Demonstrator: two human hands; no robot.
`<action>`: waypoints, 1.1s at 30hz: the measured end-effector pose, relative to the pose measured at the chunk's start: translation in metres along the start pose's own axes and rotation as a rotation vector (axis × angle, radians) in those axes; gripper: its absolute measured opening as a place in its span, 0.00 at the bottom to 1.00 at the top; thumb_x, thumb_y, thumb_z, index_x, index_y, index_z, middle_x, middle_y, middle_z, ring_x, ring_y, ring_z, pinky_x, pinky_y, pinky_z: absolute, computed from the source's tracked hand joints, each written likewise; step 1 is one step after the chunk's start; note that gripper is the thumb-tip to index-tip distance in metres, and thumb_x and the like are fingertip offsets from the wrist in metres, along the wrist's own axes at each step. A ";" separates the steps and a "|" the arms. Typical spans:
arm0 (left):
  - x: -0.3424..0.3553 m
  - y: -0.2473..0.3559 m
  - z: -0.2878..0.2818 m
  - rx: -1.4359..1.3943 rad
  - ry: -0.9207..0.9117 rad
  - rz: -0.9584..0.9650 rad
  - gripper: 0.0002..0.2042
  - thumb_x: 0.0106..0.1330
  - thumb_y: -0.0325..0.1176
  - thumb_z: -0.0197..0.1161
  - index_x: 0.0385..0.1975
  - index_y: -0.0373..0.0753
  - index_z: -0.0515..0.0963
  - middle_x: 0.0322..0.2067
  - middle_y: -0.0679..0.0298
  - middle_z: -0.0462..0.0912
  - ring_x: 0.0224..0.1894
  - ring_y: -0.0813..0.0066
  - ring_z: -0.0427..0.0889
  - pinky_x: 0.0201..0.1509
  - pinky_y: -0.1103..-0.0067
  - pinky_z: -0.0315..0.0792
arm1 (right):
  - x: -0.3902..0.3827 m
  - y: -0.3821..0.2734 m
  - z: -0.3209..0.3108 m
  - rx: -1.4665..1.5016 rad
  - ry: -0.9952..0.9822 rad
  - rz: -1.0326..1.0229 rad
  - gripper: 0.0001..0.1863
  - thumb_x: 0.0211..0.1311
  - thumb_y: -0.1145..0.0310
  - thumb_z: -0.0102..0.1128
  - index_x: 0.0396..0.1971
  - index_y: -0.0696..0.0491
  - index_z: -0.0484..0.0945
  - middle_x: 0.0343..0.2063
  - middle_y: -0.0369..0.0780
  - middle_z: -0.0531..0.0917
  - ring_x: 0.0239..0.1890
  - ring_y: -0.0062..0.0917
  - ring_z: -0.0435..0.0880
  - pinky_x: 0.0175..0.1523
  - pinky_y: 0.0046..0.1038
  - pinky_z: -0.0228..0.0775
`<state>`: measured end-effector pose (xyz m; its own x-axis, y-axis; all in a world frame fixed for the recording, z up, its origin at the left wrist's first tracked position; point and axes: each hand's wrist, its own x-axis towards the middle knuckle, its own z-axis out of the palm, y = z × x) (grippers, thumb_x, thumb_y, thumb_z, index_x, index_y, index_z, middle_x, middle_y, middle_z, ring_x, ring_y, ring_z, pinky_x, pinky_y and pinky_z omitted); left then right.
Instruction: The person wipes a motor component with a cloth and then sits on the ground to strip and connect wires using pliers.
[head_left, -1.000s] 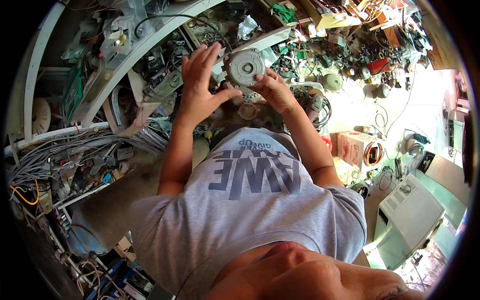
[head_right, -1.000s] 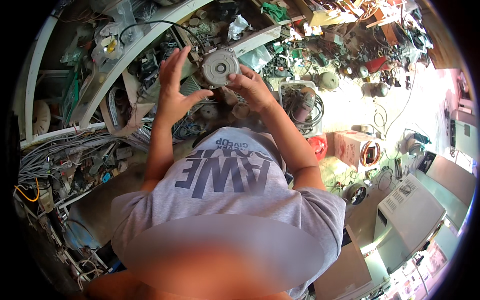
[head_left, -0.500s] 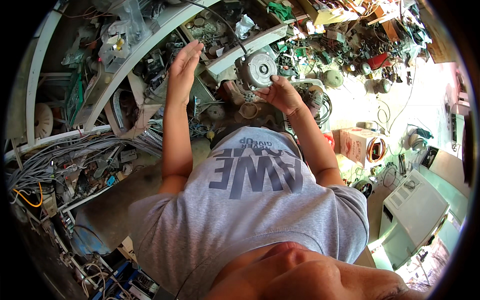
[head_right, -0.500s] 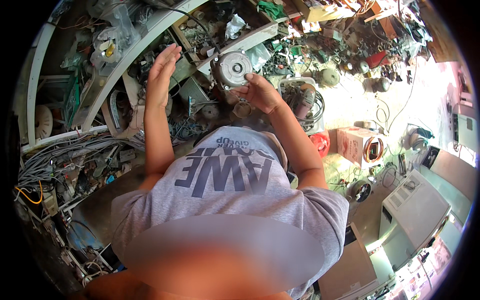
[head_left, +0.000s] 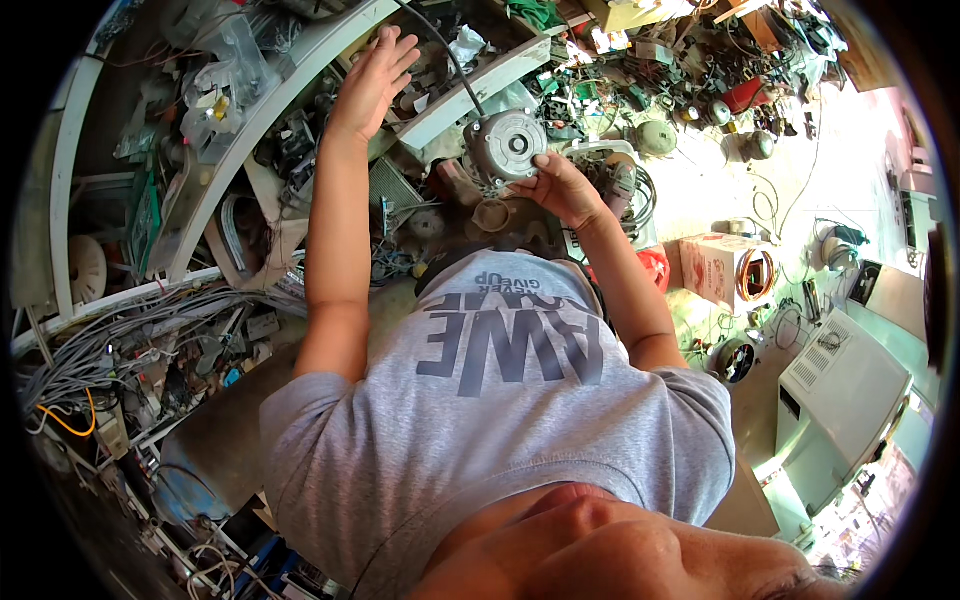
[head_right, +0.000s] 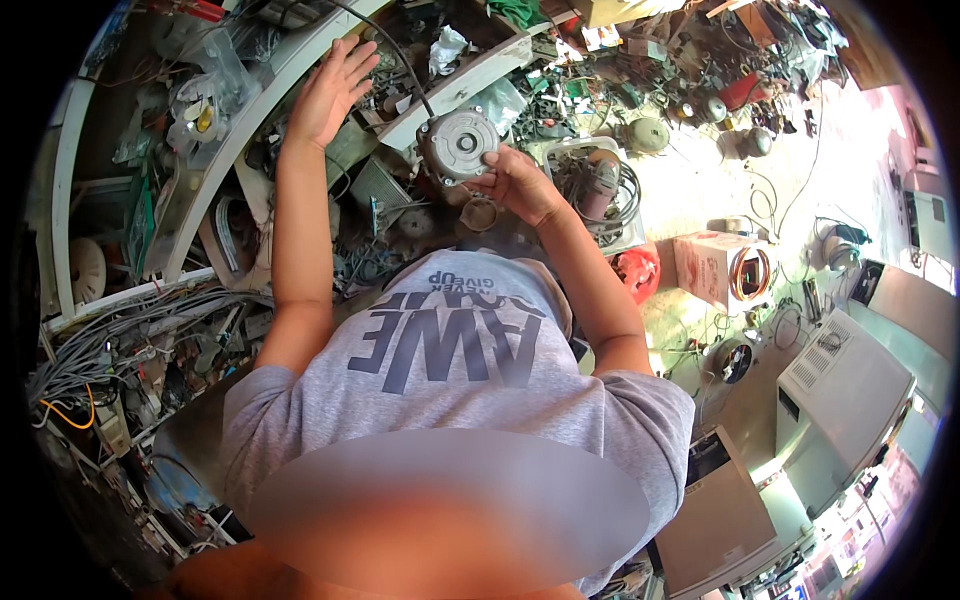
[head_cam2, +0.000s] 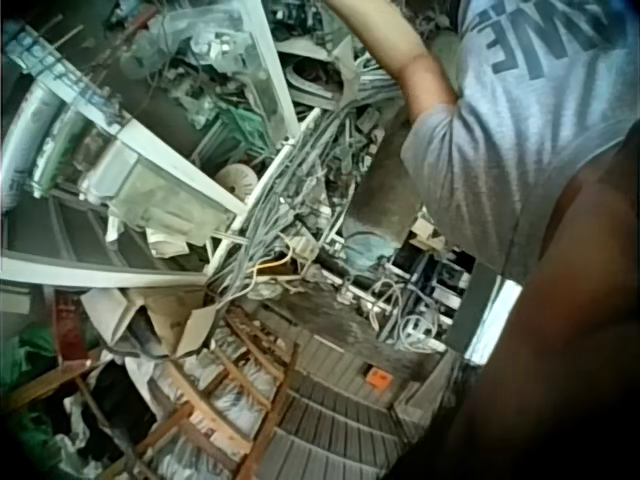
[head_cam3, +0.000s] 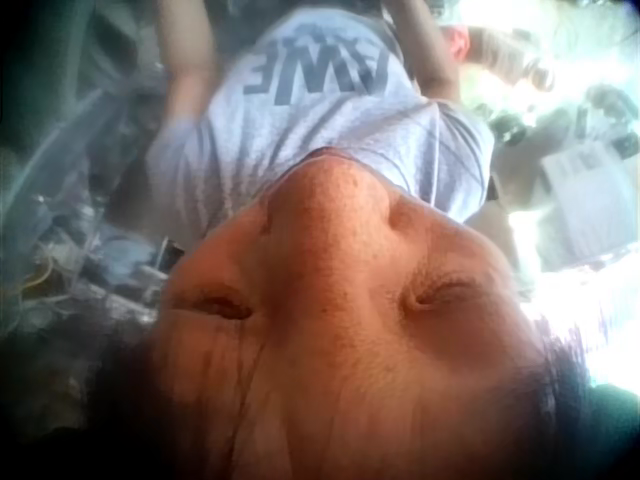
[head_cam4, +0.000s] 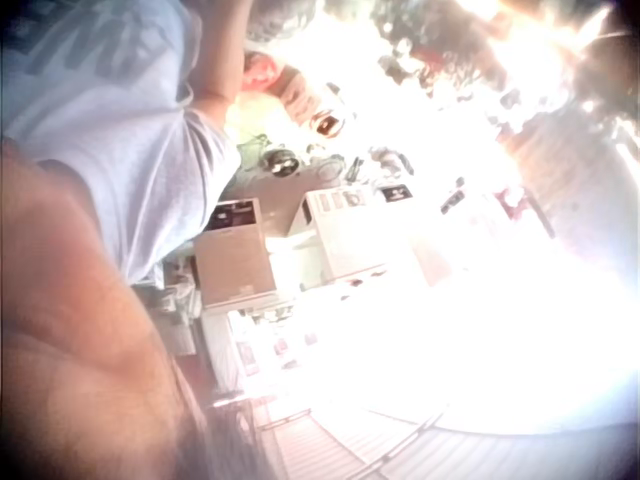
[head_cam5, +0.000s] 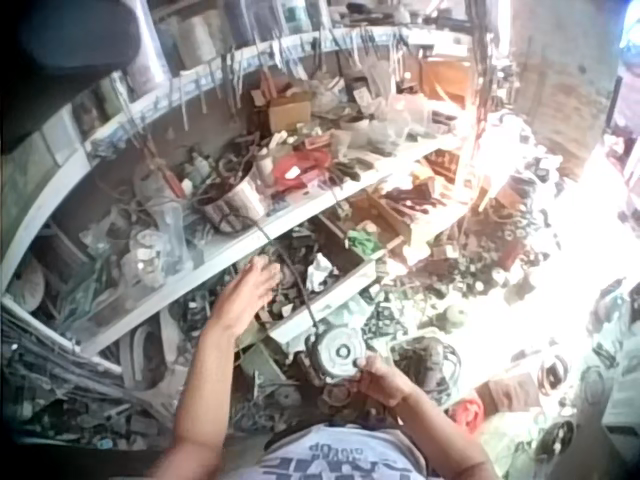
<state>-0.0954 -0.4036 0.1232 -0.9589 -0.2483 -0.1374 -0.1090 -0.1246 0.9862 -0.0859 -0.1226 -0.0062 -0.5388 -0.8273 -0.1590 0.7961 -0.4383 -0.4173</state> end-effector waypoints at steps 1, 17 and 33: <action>0.005 -0.001 0.001 -0.019 -0.034 -0.030 0.29 0.72 0.52 0.43 0.65 0.37 0.56 0.63 0.57 0.65 0.66 0.65 0.62 0.68 0.65 0.54 | -0.002 0.000 0.002 -0.025 0.014 -0.009 0.16 0.60 0.66 0.58 0.46 0.56 0.71 0.44 0.39 0.80 0.44 0.27 0.82 0.57 0.33 0.72; 0.032 0.011 -0.027 -0.543 0.204 0.106 0.16 0.72 0.42 0.49 0.52 0.40 0.70 0.45 0.66 0.77 0.53 0.70 0.74 0.59 0.68 0.67 | -0.025 -0.002 0.012 -0.469 0.117 -0.096 0.34 0.52 0.70 0.64 0.59 0.60 0.63 0.51 0.37 0.76 0.54 0.22 0.73 0.61 0.25 0.61; -0.042 0.028 0.024 -0.465 -0.195 0.155 0.17 0.71 0.36 0.51 0.55 0.35 0.69 0.32 0.73 0.72 0.34 0.84 0.71 0.46 0.80 0.71 | 0.000 0.034 -0.043 -0.601 0.087 -0.132 0.38 0.47 0.79 0.68 0.61 0.60 0.60 0.53 0.39 0.73 0.56 0.26 0.72 0.60 0.30 0.65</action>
<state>-0.0645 -0.3741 0.1588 -0.9903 -0.1199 0.0707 0.1237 -0.5244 0.8424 -0.0708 -0.1218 -0.0590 -0.6629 -0.7367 -0.1335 0.4404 -0.2394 -0.8653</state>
